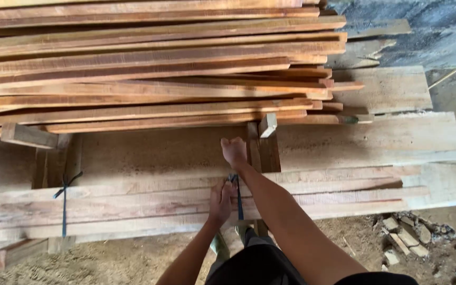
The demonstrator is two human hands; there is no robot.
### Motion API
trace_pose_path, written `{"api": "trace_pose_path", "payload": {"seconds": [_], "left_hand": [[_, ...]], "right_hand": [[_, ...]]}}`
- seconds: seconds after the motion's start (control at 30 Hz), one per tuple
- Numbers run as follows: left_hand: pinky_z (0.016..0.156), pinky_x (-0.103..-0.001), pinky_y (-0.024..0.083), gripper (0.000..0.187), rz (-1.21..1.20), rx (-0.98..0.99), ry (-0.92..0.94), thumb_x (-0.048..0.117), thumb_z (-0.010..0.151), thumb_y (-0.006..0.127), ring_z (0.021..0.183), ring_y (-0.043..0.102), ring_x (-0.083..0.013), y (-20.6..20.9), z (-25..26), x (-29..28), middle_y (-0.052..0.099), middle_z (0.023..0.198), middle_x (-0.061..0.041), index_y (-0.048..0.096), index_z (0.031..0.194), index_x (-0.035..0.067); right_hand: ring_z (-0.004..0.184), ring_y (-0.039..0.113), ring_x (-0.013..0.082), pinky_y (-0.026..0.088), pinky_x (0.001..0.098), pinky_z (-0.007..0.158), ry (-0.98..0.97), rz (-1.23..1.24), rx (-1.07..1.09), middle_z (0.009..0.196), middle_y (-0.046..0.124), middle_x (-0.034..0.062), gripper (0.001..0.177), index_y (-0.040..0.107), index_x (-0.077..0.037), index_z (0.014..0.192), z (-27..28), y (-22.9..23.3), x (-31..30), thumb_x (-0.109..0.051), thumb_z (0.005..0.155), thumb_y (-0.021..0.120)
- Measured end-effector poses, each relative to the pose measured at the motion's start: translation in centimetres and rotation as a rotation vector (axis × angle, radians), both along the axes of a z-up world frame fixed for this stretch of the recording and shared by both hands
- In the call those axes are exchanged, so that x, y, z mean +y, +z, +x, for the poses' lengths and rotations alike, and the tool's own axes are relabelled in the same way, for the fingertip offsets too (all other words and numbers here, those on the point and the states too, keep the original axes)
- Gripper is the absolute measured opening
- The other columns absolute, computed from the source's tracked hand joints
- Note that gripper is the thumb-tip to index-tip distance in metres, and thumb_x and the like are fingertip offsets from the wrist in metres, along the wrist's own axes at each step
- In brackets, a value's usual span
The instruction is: Bundling wood planks together using plastic straps in a workshop environment.
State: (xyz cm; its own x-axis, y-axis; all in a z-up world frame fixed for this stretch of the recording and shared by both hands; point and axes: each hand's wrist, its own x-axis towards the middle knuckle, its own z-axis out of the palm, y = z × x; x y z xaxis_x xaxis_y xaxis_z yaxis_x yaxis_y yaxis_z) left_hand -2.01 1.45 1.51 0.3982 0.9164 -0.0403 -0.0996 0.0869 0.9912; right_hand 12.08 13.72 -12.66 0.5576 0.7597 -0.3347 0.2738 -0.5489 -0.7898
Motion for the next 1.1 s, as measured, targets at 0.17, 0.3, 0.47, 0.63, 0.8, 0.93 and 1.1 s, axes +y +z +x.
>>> {"api": "trace_pose_path", "payload": {"seconds": [0.17,0.3,0.47,0.63,0.8,0.93,1.1], "left_hand": [[0.072,-0.035,0.049,0.041,0.000,0.018,0.004,0.024,0.114,0.034,0.067,0.048,-0.0139,-2.7,0.3,0.1,0.049,0.071,-0.001,0.061,0.086,0.008],[0.067,-0.034,0.045,0.039,-0.041,0.066,-0.009,0.022,0.112,0.035,0.063,0.044,-0.0134,-0.1,0.6,0.7,0.045,0.066,0.000,0.058,0.082,0.010],[0.066,-0.034,0.036,0.036,-0.114,-0.032,0.043,0.019,0.111,0.034,0.064,0.030,-0.0111,-0.8,2.0,1.1,0.031,0.069,0.004,0.044,0.077,0.016],[0.069,-0.034,0.034,0.029,-0.167,-0.017,0.132,0.020,0.107,0.040,0.071,0.030,-0.0111,1.4,2.1,0.1,0.030,0.074,0.004,0.040,0.078,0.018],[0.069,-0.037,0.041,0.032,-0.096,0.019,0.044,0.019,0.106,0.042,0.066,0.040,-0.0136,-1.0,0.8,0.1,0.039,0.067,0.000,0.051,0.077,0.012],[0.066,-0.033,0.040,0.035,-0.082,0.013,0.001,0.022,0.111,0.041,0.063,0.038,-0.0092,0.6,0.6,0.2,0.035,0.067,0.004,0.050,0.077,0.015],[0.065,-0.035,0.046,0.041,0.025,0.086,-0.007,0.022,0.111,0.035,0.059,0.044,-0.0151,-0.2,0.2,0.9,0.048,0.063,-0.005,0.058,0.080,0.008]], "right_hand": [[0.039,0.033,0.0142,0.036,0.0394,0.040,0.011,-0.072,0.001,0.040,0.033,0.0024,0.043,0.046,-0.012,0.042,0.1,-1.0,0.1,-0.029,0.078,0.060],[0.042,0.029,0.0128,0.033,0.0395,0.041,-0.049,0.016,0.024,0.041,0.030,0.0037,0.043,0.043,-0.010,0.042,0.3,1.4,0.4,-0.026,0.079,0.058],[0.047,0.026,0.0121,0.037,0.0374,0.047,-0.091,0.125,0.033,0.044,0.027,0.0025,0.040,0.038,-0.014,0.046,-0.1,5.6,-0.5,-0.023,0.081,0.056],[0.042,0.026,0.0094,0.034,0.0344,0.043,-0.128,0.185,0.020,0.041,0.026,-0.0005,0.042,0.039,-0.014,0.042,0.0,7.3,-0.7,-0.021,0.081,0.055],[0.045,0.019,0.0101,0.034,0.0383,0.046,-0.076,0.294,-0.041,0.041,0.022,0.0010,0.049,0.033,-0.017,0.044,0.0,8.4,-1.7,-0.016,0.087,0.055],[0.044,0.020,0.0064,0.035,0.0356,0.046,-0.097,0.277,-0.044,0.040,0.021,-0.0022,0.049,0.032,-0.019,0.042,-0.5,9.6,-2.1,-0.018,0.085,0.056],[0.048,0.038,0.0144,0.043,0.0376,0.046,-0.039,0.084,0.003,0.046,0.042,0.0077,0.047,0.044,-0.013,0.042,-0.2,6.0,-0.5,-0.026,0.084,0.058]]}}
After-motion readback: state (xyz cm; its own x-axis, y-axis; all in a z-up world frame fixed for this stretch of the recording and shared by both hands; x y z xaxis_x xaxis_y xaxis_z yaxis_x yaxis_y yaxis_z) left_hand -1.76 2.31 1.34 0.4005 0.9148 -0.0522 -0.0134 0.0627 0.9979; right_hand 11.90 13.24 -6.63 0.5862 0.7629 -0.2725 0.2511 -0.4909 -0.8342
